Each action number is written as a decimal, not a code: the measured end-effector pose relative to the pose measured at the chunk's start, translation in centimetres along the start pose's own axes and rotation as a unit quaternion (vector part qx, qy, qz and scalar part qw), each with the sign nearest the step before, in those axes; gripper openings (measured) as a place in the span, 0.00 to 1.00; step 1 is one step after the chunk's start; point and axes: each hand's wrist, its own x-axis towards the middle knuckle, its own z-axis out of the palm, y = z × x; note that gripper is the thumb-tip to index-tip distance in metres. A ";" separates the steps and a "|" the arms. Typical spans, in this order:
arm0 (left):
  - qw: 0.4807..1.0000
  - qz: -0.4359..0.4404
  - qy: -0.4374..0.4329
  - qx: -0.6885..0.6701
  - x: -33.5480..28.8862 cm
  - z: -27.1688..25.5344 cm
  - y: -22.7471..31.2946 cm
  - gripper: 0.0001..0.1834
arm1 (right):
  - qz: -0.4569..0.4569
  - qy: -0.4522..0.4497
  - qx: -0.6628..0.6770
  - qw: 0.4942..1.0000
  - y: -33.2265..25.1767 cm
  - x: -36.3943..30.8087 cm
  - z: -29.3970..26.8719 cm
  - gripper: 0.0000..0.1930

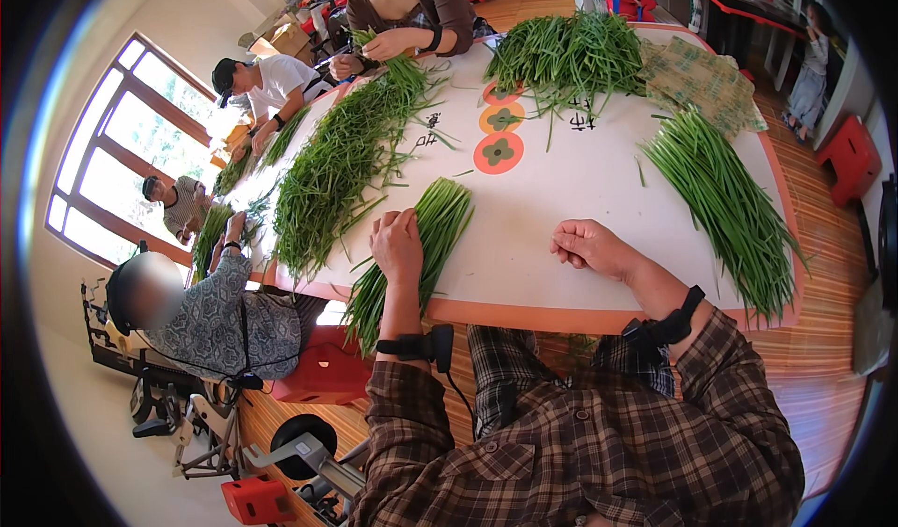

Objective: The person sorts through bunches of long green vegetables, picking up individual stalks by hand and removing outer leaves.

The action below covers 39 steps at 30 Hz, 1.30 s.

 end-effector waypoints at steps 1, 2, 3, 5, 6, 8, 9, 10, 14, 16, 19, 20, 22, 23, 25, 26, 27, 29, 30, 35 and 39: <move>1.000 -0.003 0.000 0.003 -0.1 -0.1 -0.1 0.08 | 0.003 0.001 -0.002 1.000 0.0 0.1 0.2 0.10; 1.000 0.001 0.000 0.006 -0.2 0.0 -0.2 0.08 | 0.003 -0.003 -0.002 1.000 0.0 0.1 0.2 0.10; 1.000 0.004 -0.001 0.010 -0.3 0.0 -0.3 0.08 | 0.001 -0.002 0.001 1.000 0.1 0.0 0.2 0.10; 1.000 0.001 -0.003 0.014 -0.3 -0.2 -0.3 0.08 | -0.004 -0.019 0.001 1.000 0.1 0.4 0.4 0.10; 1.000 0.003 -0.009 0.013 -0.4 -0.3 -0.3 0.08 | 0.011 0.000 -0.005 1.000 0.0 0.1 0.5 0.09; 1.000 0.003 -0.004 0.003 -0.4 -0.5 -0.1 0.09 | 0.027 0.016 -0.004 1.000 -0.4 -0.1 0.7 0.09; 1.000 -0.006 -0.010 0.008 -0.5 -0.6 -0.2 0.09 | 0.032 0.018 0.005 0.999 -0.3 0.0 0.8 0.09; 1.000 -0.010 -0.017 0.002 -0.3 -0.2 0.0 0.10 | 0.029 0.005 -0.001 1.000 -0.4 -0.1 0.7 0.09; 1.000 -0.023 -0.009 -0.005 -0.8 -0.2 -0.1 0.14 | 0.035 0.020 0.013 0.999 -0.5 -0.1 0.8 0.08; 0.999 -0.006 0.032 0.003 -0.7 -0.7 0.2 0.15 | 0.039 0.019 0.011 0.999 -0.6 -0.1 0.9 0.08; 0.998 0.000 0.060 -0.017 -0.4 -1.9 1.5 0.16 | 0.038 0.022 0.002 0.999 -0.8 -0.2 1.0 0.08; 0.996 0.016 0.076 -0.033 -0.3 -2.5 2.2 0.17 | 0.037 0.022 0.009 0.999 -0.7 -0.1 0.9 0.08; 0.993 0.032 0.096 -0.062 -0.4 -3.3 3.9 0.17 | 0.037 0.016 0.012 0.999 -0.5 0.0 0.9 0.08; 0.987 0.058 0.095 -0.118 -0.6 -3.1 4.7 0.16 | 0.038 0.017 0.008 0.999 -0.4 0.1 0.7 0.07; 0.968 0.090 0.083 -0.221 -1.1 -2.7 6.9 0.16 | 0.039 0.018 0.000 0.999 -0.3 0.2 0.5 0.07; 0.957 0.095 0.071 -0.264 -1.7 -2.5 8.1 0.16 | 0.036 0.023 -0.004 0.999 -0.3 0.1 0.6 0.06; 0.944 0.091 0.051 -0.312 -2.2 -2.0 9.1 0.15 | 0.033 0.028 -0.009 0.999 -0.3 0.1 0.7 0.06; 0.916 0.062 -0.008 -0.396 -3.5 -0.9 11.0 0.14 | 0.030 0.027 -0.007 0.999 -0.4 0.1 0.9 0.06; 0.900 0.035 -0.046 -0.433 -4.1 -0.3 11.9 0.13 | 0.029 0.031 -0.003 0.999 -0.4 0.1 1.0 0.05; 0.795 -0.083 -0.150 -0.582 -5.9 1.8 15.5 0.09 | 0.003 0.041 0.013 0.999 -0.1 0.1 0.8 0.05; 0.743 -0.151 -0.161 -0.632 -6.5 3.8 15.4 0.08 | 0.000 0.055 -0.004 0.999 -0.3 0.1 0.9 0.04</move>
